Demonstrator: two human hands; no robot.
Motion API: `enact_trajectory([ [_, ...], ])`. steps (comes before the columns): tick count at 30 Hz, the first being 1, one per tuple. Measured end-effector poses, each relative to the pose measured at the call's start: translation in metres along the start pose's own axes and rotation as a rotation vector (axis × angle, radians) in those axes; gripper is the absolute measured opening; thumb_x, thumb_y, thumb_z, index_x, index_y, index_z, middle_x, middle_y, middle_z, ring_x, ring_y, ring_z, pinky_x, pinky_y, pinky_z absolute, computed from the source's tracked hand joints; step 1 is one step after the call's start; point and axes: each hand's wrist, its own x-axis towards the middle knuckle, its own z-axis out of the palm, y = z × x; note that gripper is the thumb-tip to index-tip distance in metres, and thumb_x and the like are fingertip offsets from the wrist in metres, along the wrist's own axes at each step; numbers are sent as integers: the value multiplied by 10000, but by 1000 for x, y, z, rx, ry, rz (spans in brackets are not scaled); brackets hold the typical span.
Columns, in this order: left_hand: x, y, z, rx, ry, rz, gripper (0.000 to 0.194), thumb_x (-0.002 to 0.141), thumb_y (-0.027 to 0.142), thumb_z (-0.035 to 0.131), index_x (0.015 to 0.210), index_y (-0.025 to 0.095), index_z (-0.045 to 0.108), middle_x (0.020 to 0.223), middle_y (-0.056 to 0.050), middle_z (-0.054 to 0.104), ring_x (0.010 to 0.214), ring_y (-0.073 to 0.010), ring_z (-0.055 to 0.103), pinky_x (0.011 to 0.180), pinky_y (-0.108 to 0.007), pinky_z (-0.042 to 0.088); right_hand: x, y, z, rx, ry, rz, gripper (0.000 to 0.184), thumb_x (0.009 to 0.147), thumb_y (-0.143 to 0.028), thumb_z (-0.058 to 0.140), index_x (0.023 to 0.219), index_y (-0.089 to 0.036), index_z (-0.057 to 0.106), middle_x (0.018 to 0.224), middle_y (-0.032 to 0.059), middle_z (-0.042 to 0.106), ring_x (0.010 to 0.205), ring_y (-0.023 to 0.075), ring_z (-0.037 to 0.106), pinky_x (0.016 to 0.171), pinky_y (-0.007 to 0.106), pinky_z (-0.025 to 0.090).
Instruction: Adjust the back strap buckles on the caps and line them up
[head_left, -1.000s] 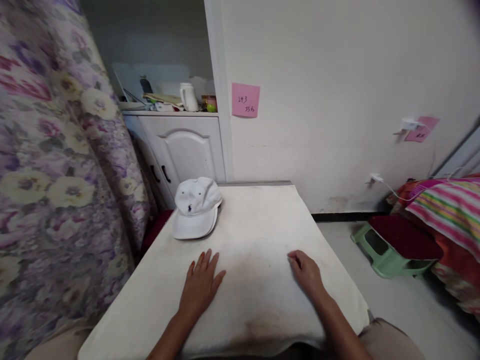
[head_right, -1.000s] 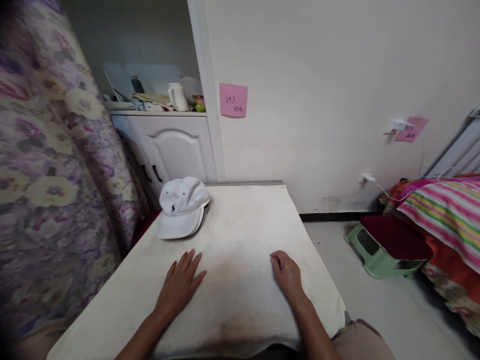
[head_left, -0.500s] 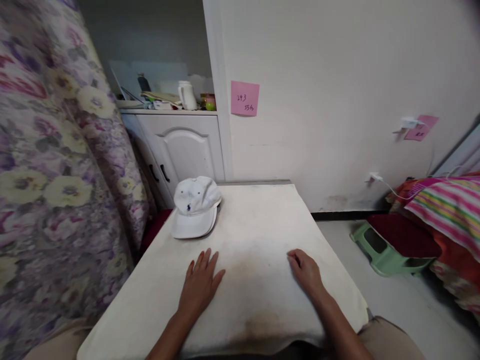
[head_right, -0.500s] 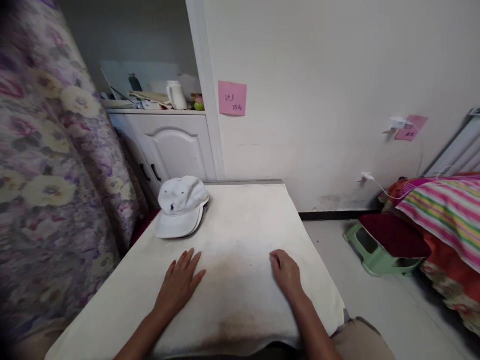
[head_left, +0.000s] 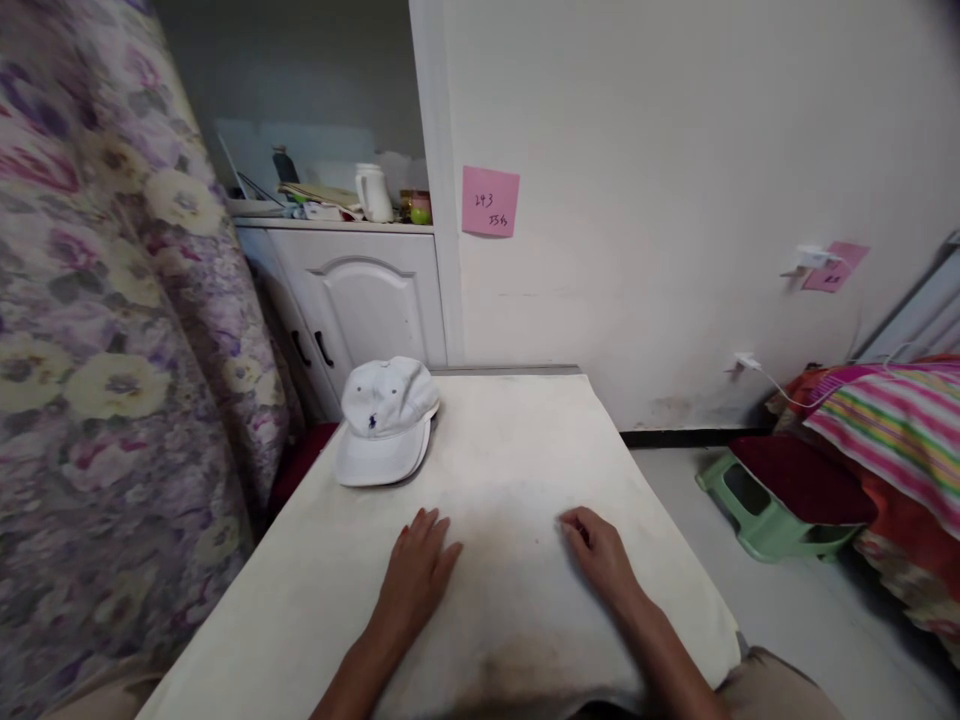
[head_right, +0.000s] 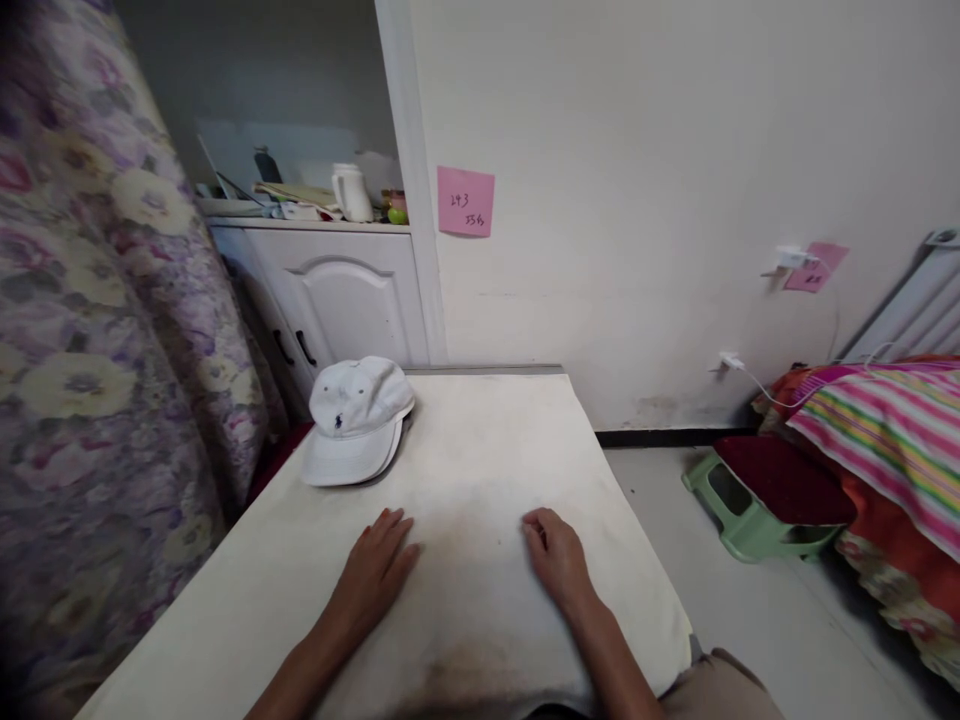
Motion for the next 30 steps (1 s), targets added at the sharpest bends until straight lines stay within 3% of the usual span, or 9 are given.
enact_trajectory([
  [3, 11, 21, -18, -291, 11, -5, 453, 960, 453, 374, 1080, 189, 723, 1253, -141, 702, 1263, -325, 572, 1092, -506, 391, 8, -28, 5, 165, -60, 12, 377, 949, -504, 458, 826, -203, 650, 724, 37, 692, 638, 196, 627, 613, 286, 469],
  [7, 32, 48, -53, -689, -39, -212, 601, 954, 602, 292, 843, 188, 714, 850, -97, 765, 858, -272, 693, 834, -395, 507, 30, -66, 8, 489, -134, 155, 654, 933, -698, 333, 662, -180, 628, 531, 22, 617, 445, 139, 525, 482, 252, 397],
  [11, 54, 59, -81, -913, -155, -283, 788, 903, 732, 152, 642, 180, 651, 447, -32, 564, 456, -179, 512, 516, -295, 382, 53, -99, 2, 587, -160, 233, 823, 881, -807, 184, 527, -182, 587, 390, 13, 514, 338, 104, 404, 398, 235, 296],
  [14, 64, 62, -100, -948, -139, -293, 845, 884, 757, 76, 572, 189, 618, 369, -1, 437, 385, -145, 377, 462, -274, 274, 62, -117, -4, 599, -145, 217, 865, 856, -832, 110, 497, -191, 567, 366, 13, 485, 329, 98, 364, 390, 236, 271],
  [17, 67, 64, -115, -910, -74, -267, 850, 899, 740, 67, 563, 188, 621, 350, 16, 371, 389, -136, 327, 479, -274, 254, 64, -128, -9, 601, -116, 197, 872, 837, -848, 87, 484, -199, 550, 355, 10, 461, 334, 97, 337, 396, 241, 263],
  [21, 71, 67, -119, -857, -47, -273, 845, 921, 708, 61, 526, 197, 605, 342, 16, 348, 398, -145, 339, 514, -289, 284, 63, -130, -8, 599, -83, 210, 863, 837, -848, 84, 467, -207, 528, 349, 6, 435, 350, 106, 337, 410, 250, 261],
  [30, 77, 68, -103, -842, -77, -303, 837, 925, 701, 79, 438, 213, 554, 335, -2, 350, 390, -157, 353, 505, -300, 286, 64, -119, -1, 589, -31, 239, 853, 860, -829, 109, 446, -211, 525, 337, 11, 420, 394, 129, 397, 455, 257, 295],
])
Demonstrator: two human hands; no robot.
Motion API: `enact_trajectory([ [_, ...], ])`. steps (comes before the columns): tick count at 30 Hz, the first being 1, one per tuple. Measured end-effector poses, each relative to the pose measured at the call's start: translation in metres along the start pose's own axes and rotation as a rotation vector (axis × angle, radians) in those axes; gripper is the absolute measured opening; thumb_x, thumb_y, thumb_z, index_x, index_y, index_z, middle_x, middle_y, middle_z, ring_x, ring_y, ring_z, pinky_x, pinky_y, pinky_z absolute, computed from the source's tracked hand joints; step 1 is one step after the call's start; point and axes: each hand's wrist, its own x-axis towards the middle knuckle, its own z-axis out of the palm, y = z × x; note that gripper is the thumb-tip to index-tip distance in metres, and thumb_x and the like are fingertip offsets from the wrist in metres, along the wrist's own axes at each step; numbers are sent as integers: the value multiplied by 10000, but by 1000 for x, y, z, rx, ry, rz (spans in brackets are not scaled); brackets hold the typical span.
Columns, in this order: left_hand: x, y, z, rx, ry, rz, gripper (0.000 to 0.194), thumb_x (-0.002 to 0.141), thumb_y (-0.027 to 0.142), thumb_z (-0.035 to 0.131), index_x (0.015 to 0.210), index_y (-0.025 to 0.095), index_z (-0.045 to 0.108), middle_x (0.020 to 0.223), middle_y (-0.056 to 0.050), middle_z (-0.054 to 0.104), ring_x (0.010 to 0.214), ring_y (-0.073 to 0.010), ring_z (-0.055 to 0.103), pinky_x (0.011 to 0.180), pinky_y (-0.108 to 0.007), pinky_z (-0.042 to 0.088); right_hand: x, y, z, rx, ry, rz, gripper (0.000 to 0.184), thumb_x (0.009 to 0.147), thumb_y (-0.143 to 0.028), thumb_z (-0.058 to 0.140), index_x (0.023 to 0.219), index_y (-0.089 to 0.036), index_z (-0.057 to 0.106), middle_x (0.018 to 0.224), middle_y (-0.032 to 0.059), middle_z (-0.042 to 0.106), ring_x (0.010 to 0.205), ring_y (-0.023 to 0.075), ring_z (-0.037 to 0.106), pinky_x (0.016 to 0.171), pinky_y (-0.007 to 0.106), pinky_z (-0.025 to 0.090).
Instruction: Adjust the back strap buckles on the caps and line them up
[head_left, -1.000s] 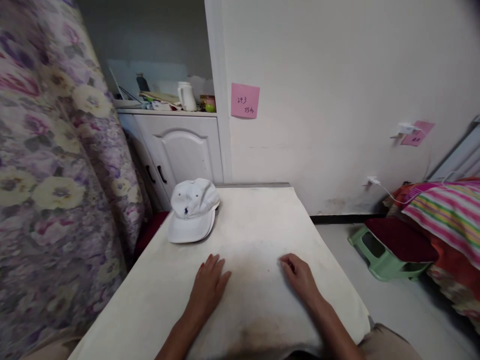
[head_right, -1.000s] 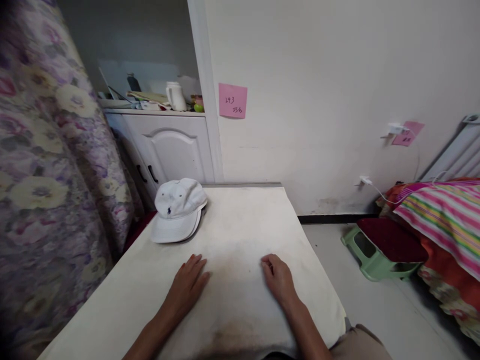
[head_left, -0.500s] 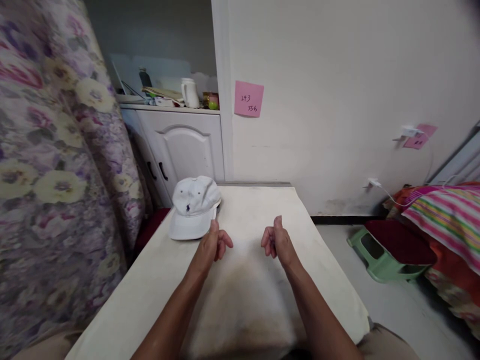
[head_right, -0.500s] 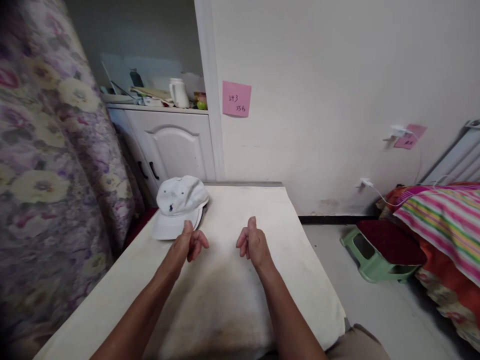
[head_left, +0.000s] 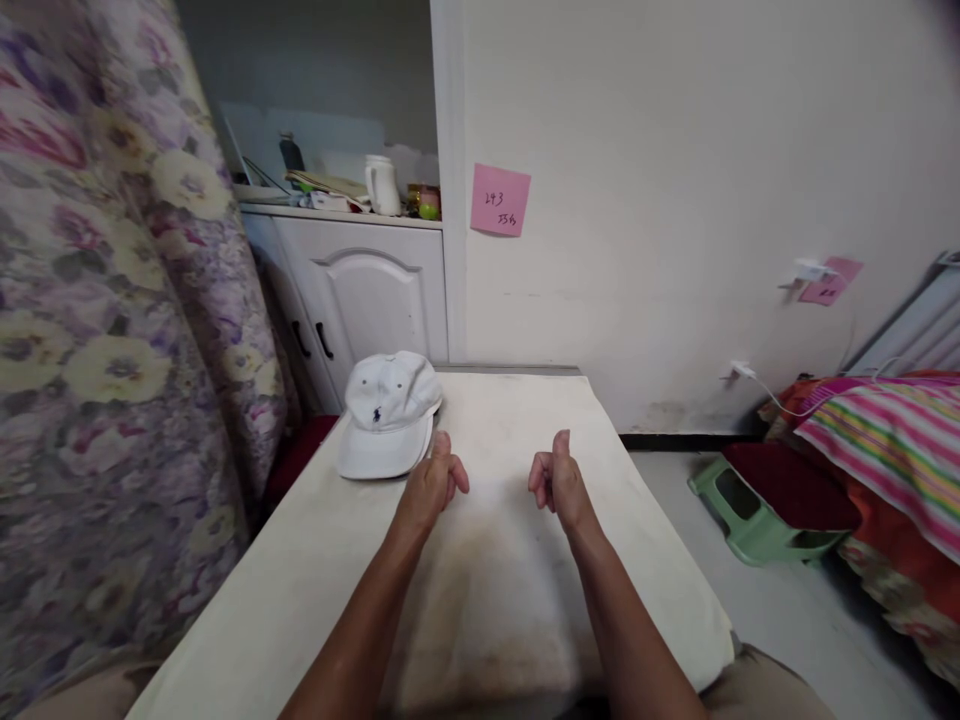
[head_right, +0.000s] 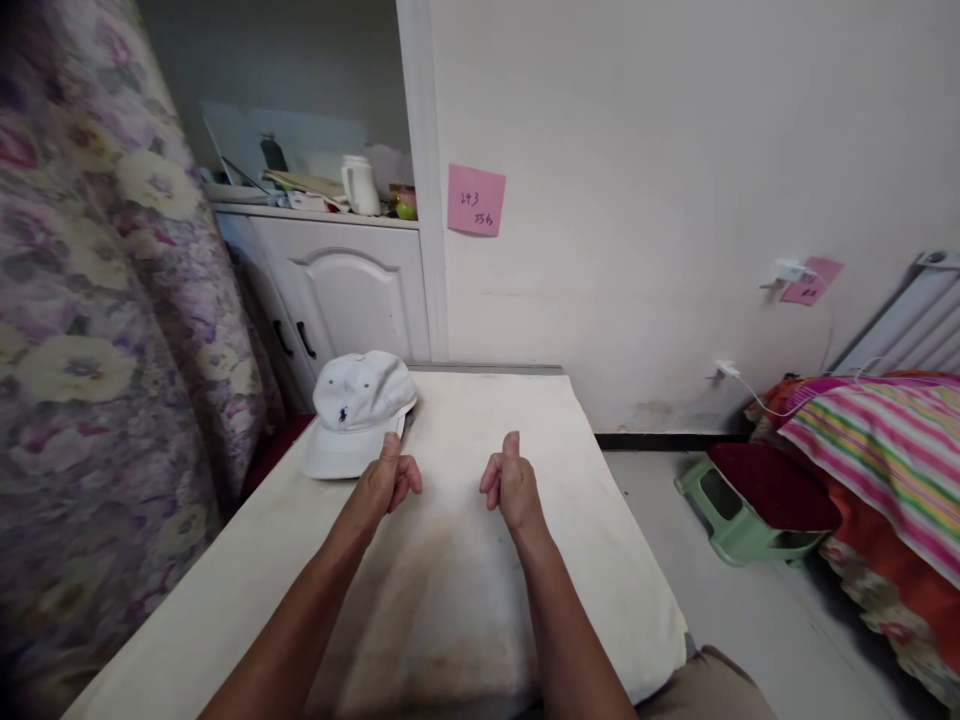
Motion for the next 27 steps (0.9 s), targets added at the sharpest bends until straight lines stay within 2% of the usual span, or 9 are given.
enact_trajectory([
  [13, -1, 3, -1, -20, -13, -5, 815, 921, 701, 94, 435, 219, 537, 333, 4, 352, 381, -152, 347, 493, -295, 284, -1, -2, 0, -11, 2, 4, 855, 855, -829, 84, 449, -215, 521, 347, 6, 416, 387, 128, 391, 457, 265, 298],
  [15, -2, 2, 0, -31, -9, 10, 770, 930, 673, 144, 450, 216, 536, 336, 13, 352, 385, -149, 357, 493, -289, 294, -1, -2, -2, -12, 6, -17, 841, 879, -803, 102, 454, -212, 524, 350, 3, 415, 394, 130, 405, 460, 263, 313],
  [17, -2, -2, 1, -62, 6, 27, 655, 925, 623, 272, 505, 208, 558, 353, 31, 371, 392, -142, 369, 486, -275, 297, -2, 0, -4, -21, 1, -69, 777, 917, -750, 192, 482, -207, 537, 367, -6, 425, 407, 129, 417, 464, 259, 329],
  [20, -5, -18, 4, -112, 9, 18, 332, 838, 460, 471, 700, 198, 621, 432, 59, 475, 388, -128, 390, 447, -247, 289, -5, 14, -8, -96, -53, -144, 554, 948, -596, 360, 643, -196, 593, 463, -21, 518, 435, 127, 452, 469, 248, 359],
  [22, -9, -36, 5, -152, 3, -12, 196, 750, 347, 513, 800, 195, 625, 519, 59, 561, 381, -117, 421, 421, -233, 298, -11, 33, -11, -170, -115, -141, 372, 936, -477, 413, 795, -196, 610, 543, -25, 587, 448, 131, 490, 474, 245, 385],
  [24, -16, -59, 3, -203, 16, -52, 159, 675, 292, 527, 760, 184, 607, 598, 40, 612, 385, -103, 461, 408, -222, 311, -21, 57, -16, -219, -153, -118, 250, 897, -377, 448, 900, -191, 616, 584, -21, 624, 449, 145, 527, 480, 256, 415],
  [26, -24, -84, -2, -260, 50, -105, 116, 621, 266, 548, 688, 177, 580, 564, 39, 593, 371, -96, 462, 392, -212, 297, -32, 82, -20, -309, -170, -106, 250, 867, -318, 446, 969, -189, 635, 661, 4, 671, 483, 169, 574, 512, 285, 452],
  [27, -27, -96, -6, -293, 82, -128, 109, 628, 267, 554, 681, 174, 572, 549, 42, 583, 372, -90, 460, 395, -203, 290, -38, 94, -22, -360, -163, -119, 254, 854, -293, 461, 991, -190, 648, 698, 22, 689, 568, 195, 622, 580, 305, 478],
])
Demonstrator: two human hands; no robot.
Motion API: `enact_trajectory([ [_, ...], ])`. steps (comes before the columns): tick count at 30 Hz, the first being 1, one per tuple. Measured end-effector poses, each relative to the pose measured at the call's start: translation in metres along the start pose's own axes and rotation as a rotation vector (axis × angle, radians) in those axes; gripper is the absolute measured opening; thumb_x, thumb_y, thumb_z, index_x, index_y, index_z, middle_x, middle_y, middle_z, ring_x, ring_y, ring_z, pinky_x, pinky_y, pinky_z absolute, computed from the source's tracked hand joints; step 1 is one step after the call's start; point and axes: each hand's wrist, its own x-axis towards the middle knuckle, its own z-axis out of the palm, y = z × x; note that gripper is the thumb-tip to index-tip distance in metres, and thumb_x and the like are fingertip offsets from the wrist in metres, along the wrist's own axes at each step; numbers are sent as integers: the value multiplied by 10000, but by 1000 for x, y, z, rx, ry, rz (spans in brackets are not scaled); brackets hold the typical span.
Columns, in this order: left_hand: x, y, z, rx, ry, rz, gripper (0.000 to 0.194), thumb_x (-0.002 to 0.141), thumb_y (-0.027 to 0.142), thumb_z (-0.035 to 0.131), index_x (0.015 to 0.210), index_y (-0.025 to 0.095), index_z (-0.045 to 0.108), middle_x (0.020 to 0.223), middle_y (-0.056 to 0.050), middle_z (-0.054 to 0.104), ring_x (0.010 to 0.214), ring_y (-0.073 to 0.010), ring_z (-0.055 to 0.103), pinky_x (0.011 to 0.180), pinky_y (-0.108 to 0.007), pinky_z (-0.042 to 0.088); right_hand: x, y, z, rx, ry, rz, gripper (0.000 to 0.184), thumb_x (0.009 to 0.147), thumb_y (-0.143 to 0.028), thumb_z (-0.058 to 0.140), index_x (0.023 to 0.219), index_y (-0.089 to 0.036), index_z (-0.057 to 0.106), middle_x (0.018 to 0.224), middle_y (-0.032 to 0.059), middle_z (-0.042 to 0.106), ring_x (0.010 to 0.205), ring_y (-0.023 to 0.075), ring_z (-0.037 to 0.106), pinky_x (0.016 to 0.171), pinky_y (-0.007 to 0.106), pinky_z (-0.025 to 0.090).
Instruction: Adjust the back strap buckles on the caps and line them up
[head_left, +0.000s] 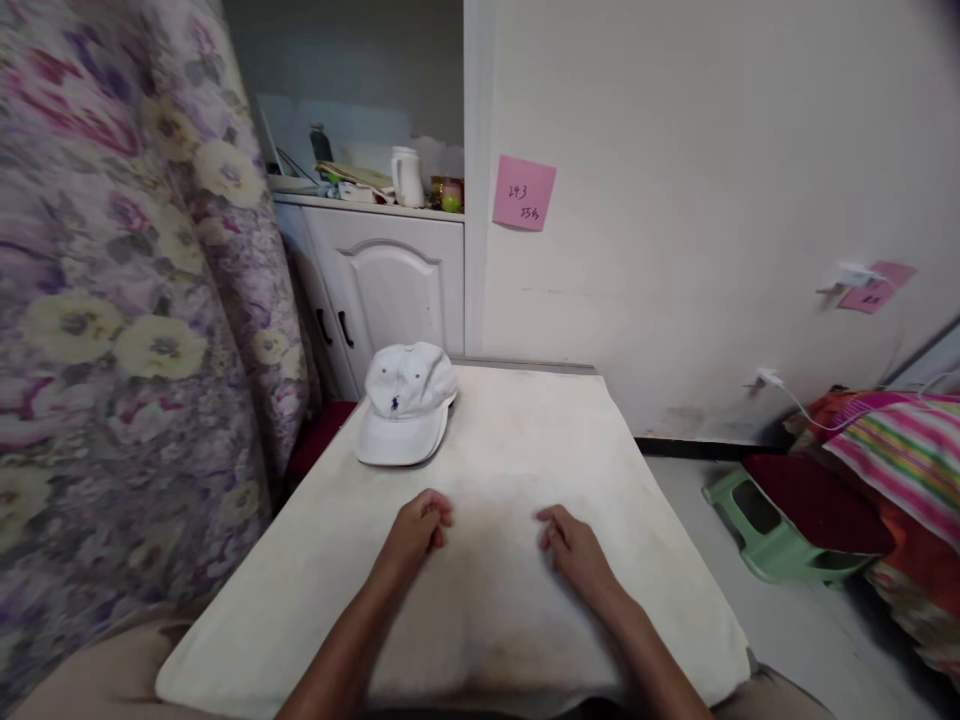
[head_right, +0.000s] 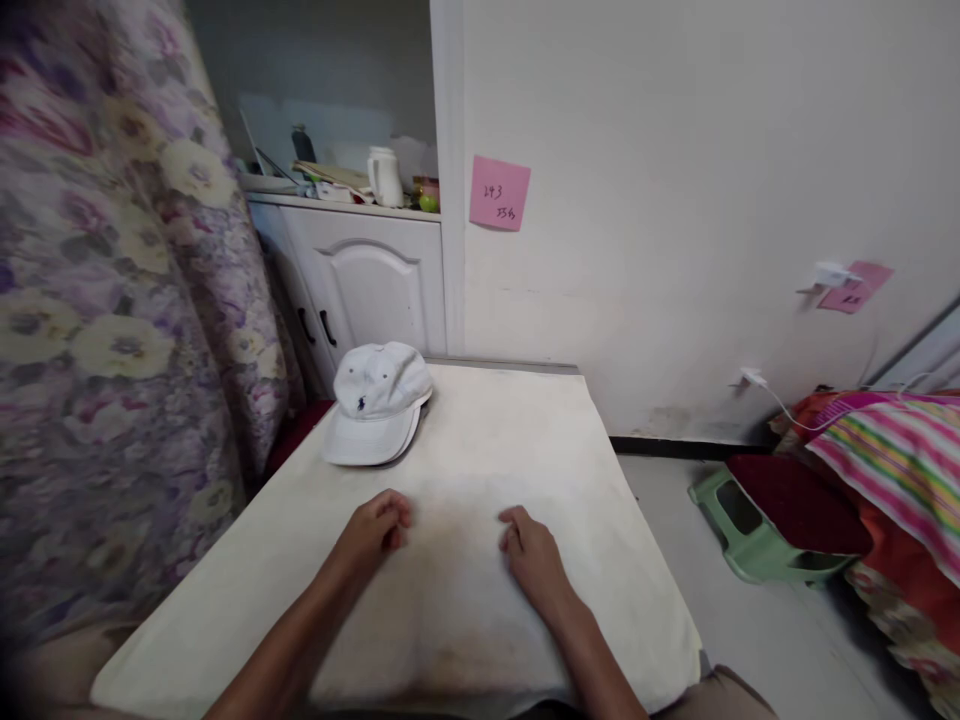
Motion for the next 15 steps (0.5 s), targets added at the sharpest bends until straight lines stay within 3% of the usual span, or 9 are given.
enact_trajectory([
  [4, -2, -23, -24, -164, 118, -54, 200, 651, 269, 625, 808, 149, 598, 672, 1, 672, 461, -111, 573, 447, -214, 400, -18, 25, 8, -218, 92, -47, 253, 861, -268, 452, 987, -211, 664, 928, 72, 741, 877, 253, 687, 809, 355, 491],
  [9, 7, -17, -40, -369, 248, -56, 332, 711, 229, 689, 1017, 137, 599, 874, -56, 737, 617, -134, 684, 571, -239, 529, -18, 27, 9, -297, 80, -65, 257, 904, -283, 427, 965, -209, 665, 952, 69, 745, 883, 250, 694, 800, 344, 495],
  [15, 14, -9, -47, -523, 308, -41, 330, 755, 106, 652, 1077, 137, 588, 906, -78, 756, 592, -135, 705, 529, -222, 563, -18, 32, 10, -296, 92, -98, 269, 912, -293, 426, 980, -203, 671, 972, 71, 751, 899, 248, 700, 815, 338, 500],
])
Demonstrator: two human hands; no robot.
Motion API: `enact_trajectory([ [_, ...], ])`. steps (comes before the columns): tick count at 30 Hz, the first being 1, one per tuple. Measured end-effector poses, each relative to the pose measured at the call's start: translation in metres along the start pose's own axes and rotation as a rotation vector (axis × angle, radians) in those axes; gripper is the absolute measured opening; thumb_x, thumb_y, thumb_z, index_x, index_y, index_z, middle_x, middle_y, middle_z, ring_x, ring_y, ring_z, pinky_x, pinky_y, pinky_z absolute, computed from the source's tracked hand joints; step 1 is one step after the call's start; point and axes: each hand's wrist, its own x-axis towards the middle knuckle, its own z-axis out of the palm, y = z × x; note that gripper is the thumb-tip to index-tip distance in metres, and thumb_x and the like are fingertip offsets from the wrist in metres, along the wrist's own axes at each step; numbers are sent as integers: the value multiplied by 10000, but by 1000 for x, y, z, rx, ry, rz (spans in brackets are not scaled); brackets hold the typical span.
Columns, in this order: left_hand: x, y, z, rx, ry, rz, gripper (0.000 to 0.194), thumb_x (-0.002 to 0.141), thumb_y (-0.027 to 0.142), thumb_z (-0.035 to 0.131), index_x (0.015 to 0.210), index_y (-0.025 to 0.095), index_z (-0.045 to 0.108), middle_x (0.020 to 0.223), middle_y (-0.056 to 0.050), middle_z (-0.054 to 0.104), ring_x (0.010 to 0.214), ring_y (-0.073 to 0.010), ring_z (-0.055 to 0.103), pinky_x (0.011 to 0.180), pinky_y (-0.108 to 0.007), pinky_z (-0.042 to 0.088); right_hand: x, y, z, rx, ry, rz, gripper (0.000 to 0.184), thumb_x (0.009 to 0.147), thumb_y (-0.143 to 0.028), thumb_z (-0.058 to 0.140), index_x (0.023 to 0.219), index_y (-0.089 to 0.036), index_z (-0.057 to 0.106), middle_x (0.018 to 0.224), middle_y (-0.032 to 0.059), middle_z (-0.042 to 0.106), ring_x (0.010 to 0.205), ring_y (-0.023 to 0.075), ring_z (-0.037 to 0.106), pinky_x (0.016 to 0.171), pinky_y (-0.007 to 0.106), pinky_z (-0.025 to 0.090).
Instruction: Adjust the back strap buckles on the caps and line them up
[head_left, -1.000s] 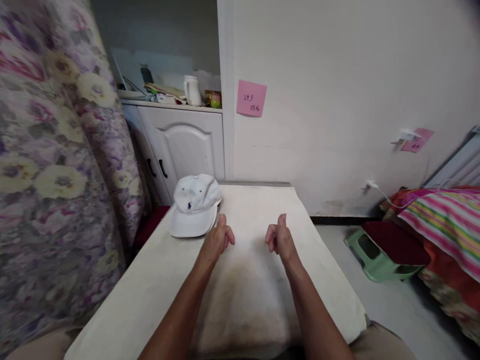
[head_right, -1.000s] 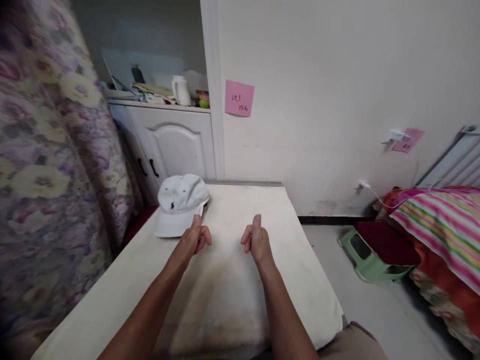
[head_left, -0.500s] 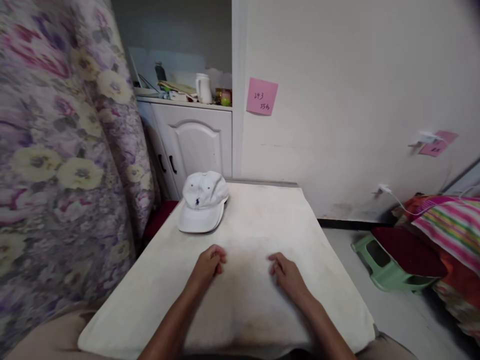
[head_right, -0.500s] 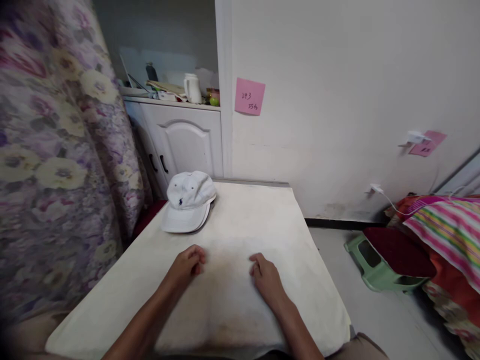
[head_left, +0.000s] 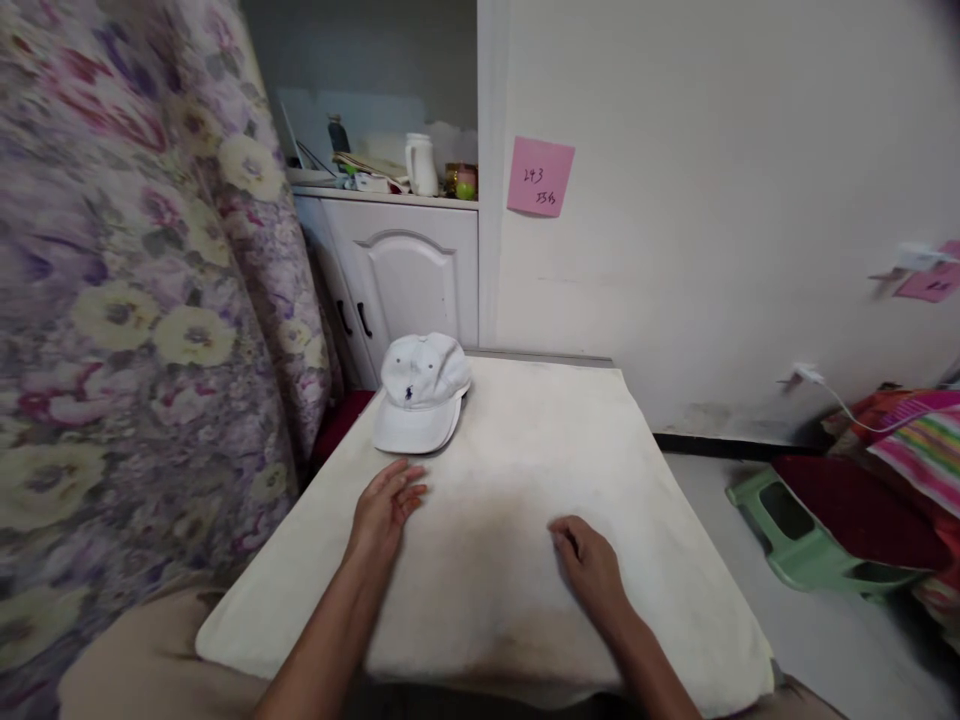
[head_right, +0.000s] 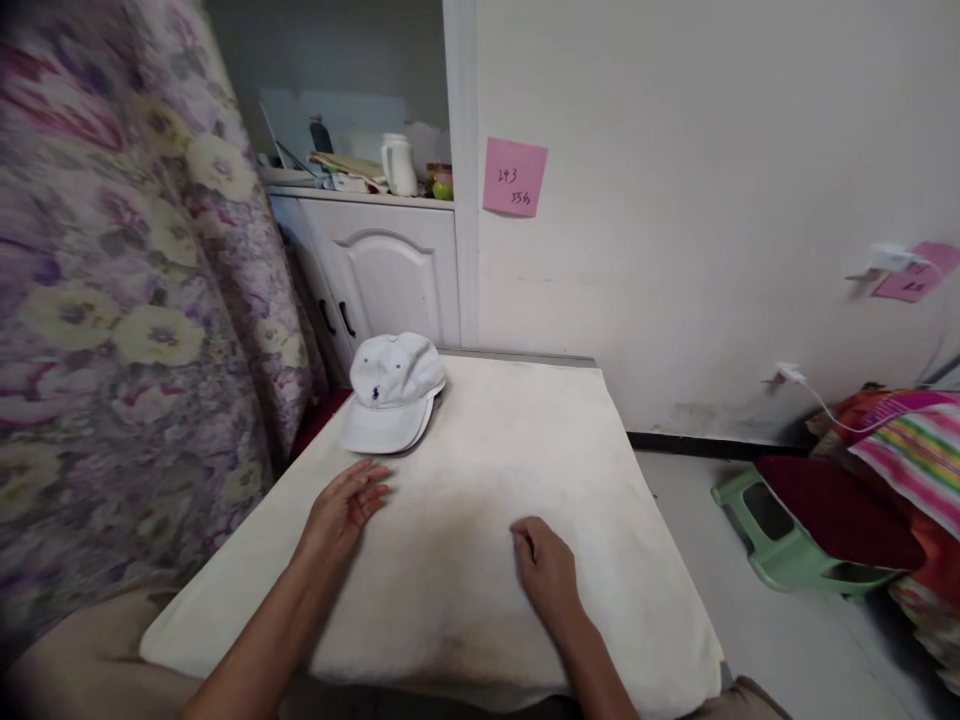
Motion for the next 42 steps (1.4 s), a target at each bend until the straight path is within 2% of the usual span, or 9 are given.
enact_trajectory([
  [13, -1, 9, 2, -91, -26, 0, 336, 794, 16, 595, 1116, 110, 605, 837, -86, 775, 558, -154, 718, 492, -222, 579, 0, 0, 1, 9, -6, 7, 241, 905, -270, 445, 977, -206, 665, 968, 67, 738, 888, 253, 691, 805, 344, 484],
  [19, -1, 15, 4, -154, -21, 15, 283, 796, 5, 597, 1060, 93, 644, 819, -92, 777, 535, -152, 710, 457, -204, 558, -1, 0, 0, 14, -15, 13, 234, 903, -270, 451, 973, -208, 665, 962, 64, 736, 881, 252, 688, 800, 345, 480],
  [22, 4, 20, 8, -219, -10, 42, 227, 798, -19, 577, 980, 77, 671, 806, -94, 773, 596, -150, 726, 520, -194, 577, -1, 0, 1, 21, 0, 0, 229, 899, -264, 452, 963, -214, 666, 957, 60, 738, 875, 247, 687, 794, 335, 482],
  [26, 14, 31, 20, -350, -11, 81, 205, 826, -31, 521, 866, 94, 678, 787, -83, 765, 762, -154, 747, 746, -230, 609, 0, -1, 1, 29, 11, -7, 229, 904, -275, 454, 956, -210, 667, 923, 57, 739, 847, 239, 690, 775, 325, 485],
  [29, 25, 45, 32, -451, -49, 74, 267, 859, -17, 463, 895, 138, 677, 829, -63, 768, 842, -154, 742, 857, -293, 598, 0, -3, 0, 27, 7, -1, 230, 906, -275, 453, 948, -205, 668, 917, 58, 739, 842, 237, 692, 773, 325, 486],
  [31, 34, 54, 39, -499, -65, 47, 274, 892, 12, 438, 924, 154, 669, 849, -63, 771, 850, -159, 741, 847, -310, 602, 0, -4, 0, 28, 6, 4, 231, 903, -267, 453, 958, -203, 668, 929, 60, 741, 856, 240, 694, 783, 328, 487],
  [34, 50, 69, 49, -532, -69, 5, 253, 916, 38, 427, 942, 155, 650, 785, -58, 767, 742, -158, 740, 741, -291, 613, 1, -5, -1, 30, -3, 18, 233, 907, -267, 447, 962, -202, 665, 926, 62, 739, 858, 242, 695, 779, 331, 486],
  [37, 62, 83, 59, -533, -76, 25, 291, 896, 8, 425, 1013, 162, 642, 748, -32, 764, 678, -141, 730, 694, -255, 603, 1, -6, 0, 29, -9, 28, 236, 911, -274, 443, 950, -201, 664, 912, 62, 738, 848, 243, 695, 770, 334, 484],
  [42, 58, 93, 85, -438, -154, 141, 452, 799, -18, 526, 1181, 197, 636, 980, -50, 786, 854, -172, 738, 771, -280, 598, 1, -7, 0, 68, 18, 22, 222, 892, -264, 470, 924, -200, 680, 894, 58, 737, 836, 243, 688, 769, 344, 481],
])
